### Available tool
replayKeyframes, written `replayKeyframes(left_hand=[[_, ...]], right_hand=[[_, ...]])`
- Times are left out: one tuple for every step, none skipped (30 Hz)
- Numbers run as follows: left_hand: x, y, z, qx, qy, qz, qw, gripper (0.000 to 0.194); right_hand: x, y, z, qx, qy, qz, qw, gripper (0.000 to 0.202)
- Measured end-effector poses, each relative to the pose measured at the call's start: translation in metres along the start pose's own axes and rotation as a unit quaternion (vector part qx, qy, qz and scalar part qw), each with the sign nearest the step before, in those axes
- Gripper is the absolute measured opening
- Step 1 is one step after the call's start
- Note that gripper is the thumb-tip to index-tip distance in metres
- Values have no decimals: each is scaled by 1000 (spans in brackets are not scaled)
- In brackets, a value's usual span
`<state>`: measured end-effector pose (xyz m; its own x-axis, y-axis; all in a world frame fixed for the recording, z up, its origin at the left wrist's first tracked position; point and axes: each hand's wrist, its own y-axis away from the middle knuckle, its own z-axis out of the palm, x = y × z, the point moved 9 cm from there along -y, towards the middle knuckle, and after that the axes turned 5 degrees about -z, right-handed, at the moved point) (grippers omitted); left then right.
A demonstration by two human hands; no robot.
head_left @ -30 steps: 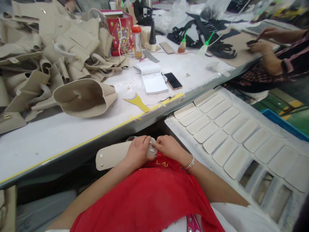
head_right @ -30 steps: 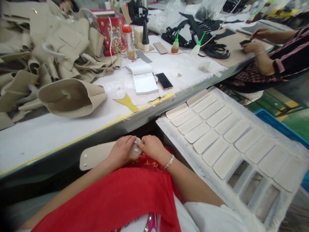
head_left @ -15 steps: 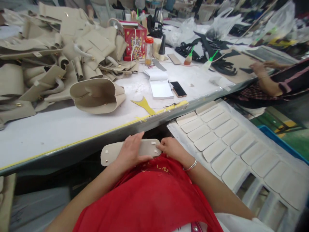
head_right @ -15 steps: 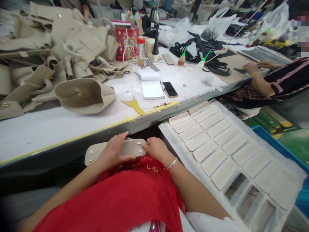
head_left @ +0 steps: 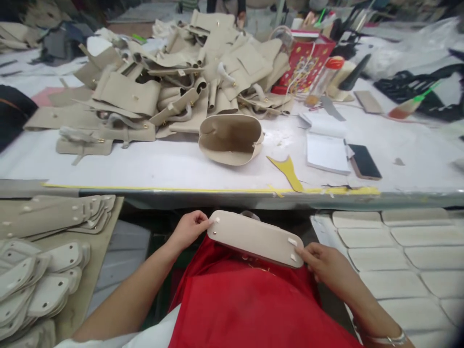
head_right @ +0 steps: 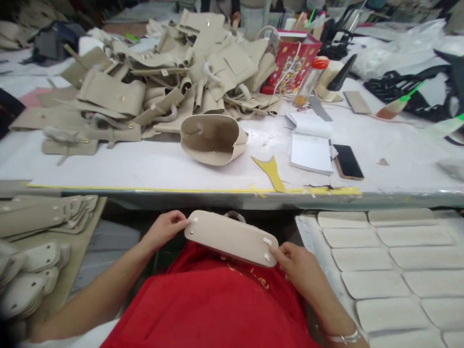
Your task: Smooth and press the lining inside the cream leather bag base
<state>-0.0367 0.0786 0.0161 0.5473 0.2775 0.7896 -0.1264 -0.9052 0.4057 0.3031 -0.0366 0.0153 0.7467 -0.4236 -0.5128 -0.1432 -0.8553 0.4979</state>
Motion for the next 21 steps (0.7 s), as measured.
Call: replayKeyframes(left_hand=[[-1, 0, 0, -11, -3, -1, 1000, 34], [-3, -1, 1, -24, -5, -1, 1000, 35], [-4, -1, 1, -35, -6, 0, 999, 35], [-5, 0, 1, -44, -3, -2, 999, 35], [-8, 0, 2, -53, 10, -12, 998, 35], [-13, 0, 3, -66, 34, -32, 997, 35], [-17, 2, 7, -83, 71, -57, 992, 35], [-22, 3, 11, -102, 117, -85, 984, 35], [-24, 5, 16, -121, 163, -108, 973, 35], [-25, 7, 20, -136, 200, -123, 963, 35], [-24, 8, 23, -143, 222, -127, 956, 36], [-22, 7, 23, -141, 225, -120, 957, 35], [-20, 6, 21, -132, 211, -106, 963, 35], [-17, 4, 18, -118, 186, -88, 971, 34], [-13, 1, 14, -101, 158, -67, 980, 33], [-9, -1, 10, -85, 130, -44, 987, 32], [-6, -4, 7, -71, 108, -21, 991, 31], [-3, -7, 5, -61, 94, -3, 994, 31], [-2, -10, 4, -56, 85, 10, 995, 31], [-2, -12, 4, -53, 78, 17, 995, 31], [-3, -15, 4, -53, 74, 17, 996, 31]], right_hand=[[2, 0, 1, -2, -1, 10, 1000, 43], [3, 1, 2, -4, -2, 18, 1000, 43], [4, 1, 3, -6, -2, 25, 1000, 43], [4, 1, 3, -7, 2, 31, 1000, 42], [5, 1, 4, -7, 6, 36, 999, 42], [5, 1, 4, -7, 7, 41, 999, 42], [5, 1, 5, -9, 4, 45, 999, 42], [6, 1, 6, -11, -3, 49, 999, 43], [6, 0, 8, -13, -12, 52, 998, 43], [7, 0, 9, -13, -21, 55, 998, 44], [8, 0, 9, -10, -29, 57, 998, 44], [9, 1, 10, -5, -35, 59, 998, 45], [9, 1, 9, 1, -42, 62, 997, 45], [10, 2, 9, 7, -47, 64, 997, 45], [10, 3, 9, 11, -52, 66, 996, 46], [10, 3, 9, 14, -54, 67, 996, 46], [9, 4, 9, 17, -54, 67, 996, 45], [8, 4, 9, 20, -55, 67, 996, 45], [6, 5, 9, 23, -55, 68, 996, 45], [4, 5, 8, 27, -56, 67, 996, 45], [3, 6, 8, 30, -58, 65, 996, 45]])
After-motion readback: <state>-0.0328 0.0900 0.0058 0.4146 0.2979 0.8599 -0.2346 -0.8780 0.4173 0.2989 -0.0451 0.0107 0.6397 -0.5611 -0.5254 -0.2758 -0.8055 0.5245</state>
